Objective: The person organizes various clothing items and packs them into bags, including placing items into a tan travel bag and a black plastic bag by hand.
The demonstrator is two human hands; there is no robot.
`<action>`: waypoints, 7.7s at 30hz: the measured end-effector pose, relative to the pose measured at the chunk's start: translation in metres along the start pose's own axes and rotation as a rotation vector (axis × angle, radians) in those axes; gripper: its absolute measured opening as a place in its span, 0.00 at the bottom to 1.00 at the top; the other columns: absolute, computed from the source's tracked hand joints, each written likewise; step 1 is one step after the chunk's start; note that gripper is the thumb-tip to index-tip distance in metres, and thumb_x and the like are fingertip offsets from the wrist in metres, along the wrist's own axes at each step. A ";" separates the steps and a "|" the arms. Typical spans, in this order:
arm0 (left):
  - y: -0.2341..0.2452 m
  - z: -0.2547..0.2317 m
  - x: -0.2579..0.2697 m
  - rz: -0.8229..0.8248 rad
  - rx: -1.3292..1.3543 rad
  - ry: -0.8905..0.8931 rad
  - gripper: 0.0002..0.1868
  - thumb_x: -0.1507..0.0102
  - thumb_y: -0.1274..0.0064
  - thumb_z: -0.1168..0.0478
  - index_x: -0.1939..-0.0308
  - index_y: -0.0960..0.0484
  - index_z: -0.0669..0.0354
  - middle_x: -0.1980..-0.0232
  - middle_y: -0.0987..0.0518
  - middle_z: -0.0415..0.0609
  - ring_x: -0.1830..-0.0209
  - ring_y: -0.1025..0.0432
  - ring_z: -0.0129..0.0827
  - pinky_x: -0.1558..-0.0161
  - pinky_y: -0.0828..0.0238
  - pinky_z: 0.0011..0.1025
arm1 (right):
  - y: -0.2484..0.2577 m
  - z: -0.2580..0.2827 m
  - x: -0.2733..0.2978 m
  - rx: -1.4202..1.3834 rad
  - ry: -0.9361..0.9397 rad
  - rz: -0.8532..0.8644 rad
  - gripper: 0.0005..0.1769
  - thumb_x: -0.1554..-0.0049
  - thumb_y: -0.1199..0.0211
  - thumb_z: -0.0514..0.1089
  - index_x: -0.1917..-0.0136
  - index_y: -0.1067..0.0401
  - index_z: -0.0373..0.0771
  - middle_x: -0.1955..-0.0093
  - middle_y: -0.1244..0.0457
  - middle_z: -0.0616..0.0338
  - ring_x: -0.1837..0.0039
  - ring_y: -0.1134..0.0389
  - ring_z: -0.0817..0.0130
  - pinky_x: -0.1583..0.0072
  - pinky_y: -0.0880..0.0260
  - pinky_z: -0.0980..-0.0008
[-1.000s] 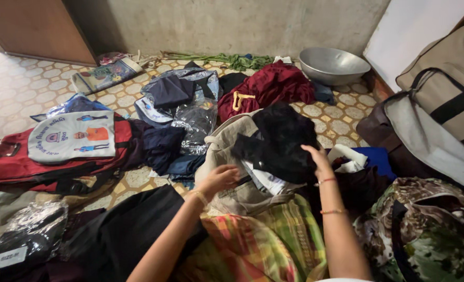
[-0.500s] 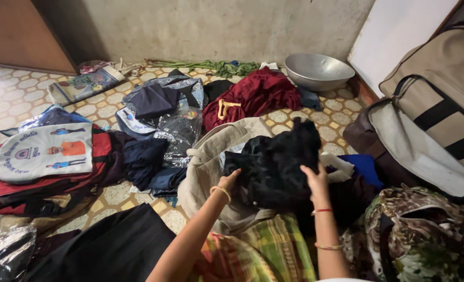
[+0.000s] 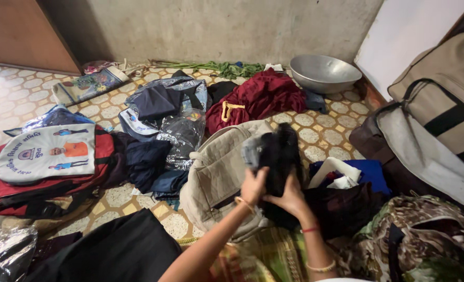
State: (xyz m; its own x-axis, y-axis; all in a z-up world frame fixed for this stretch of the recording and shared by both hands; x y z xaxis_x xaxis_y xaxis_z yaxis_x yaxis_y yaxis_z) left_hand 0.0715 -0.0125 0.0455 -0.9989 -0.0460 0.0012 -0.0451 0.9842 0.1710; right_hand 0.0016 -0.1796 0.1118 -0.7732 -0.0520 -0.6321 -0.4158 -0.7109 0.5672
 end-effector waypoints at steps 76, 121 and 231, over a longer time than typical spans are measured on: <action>0.146 -0.067 -0.131 0.019 -0.806 -0.359 0.24 0.33 0.53 0.55 0.32 0.25 0.52 0.40 0.22 0.58 0.48 0.22 0.56 0.46 0.27 0.47 | -0.116 -0.129 0.001 -0.585 -0.638 0.597 0.24 0.50 0.29 0.54 0.49 0.17 0.32 0.43 0.27 0.55 0.40 0.33 0.74 0.34 0.39 0.68; 0.064 -0.072 -0.042 0.389 -0.372 -0.564 0.58 0.52 0.38 0.62 0.21 0.50 0.61 0.32 0.31 0.74 0.29 0.36 0.60 0.32 0.39 0.40 | -0.094 -0.116 -0.075 0.445 0.246 0.914 0.33 0.36 0.54 0.64 0.63 0.21 0.39 0.58 0.30 0.50 0.49 0.30 0.49 0.43 0.36 0.44; 0.563 0.073 0.301 -0.648 -0.183 0.078 0.39 0.38 0.41 0.52 0.25 0.37 0.59 0.28 0.33 0.54 0.28 0.38 0.39 0.33 0.42 0.35 | -0.338 0.241 0.117 -1.127 -0.938 1.255 0.38 0.43 0.36 0.63 0.31 0.31 0.32 0.40 0.29 0.56 0.43 0.26 0.68 0.41 0.26 0.69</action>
State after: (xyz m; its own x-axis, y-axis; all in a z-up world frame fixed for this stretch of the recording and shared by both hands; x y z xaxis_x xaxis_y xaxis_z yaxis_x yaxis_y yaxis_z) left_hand -0.2554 0.5404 0.0702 -0.7666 -0.6362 -0.0876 -0.6257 0.7091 0.3251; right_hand -0.0635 0.2238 -0.0264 -0.4690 -0.7520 0.4631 0.6536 -0.6482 -0.3906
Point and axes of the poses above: each hand's wrist, its own x-axis away from the middle knuckle, its own y-axis out of the back of the hand, z = x × y, the point moved 10 cm from there along -x, towards the middle knuckle
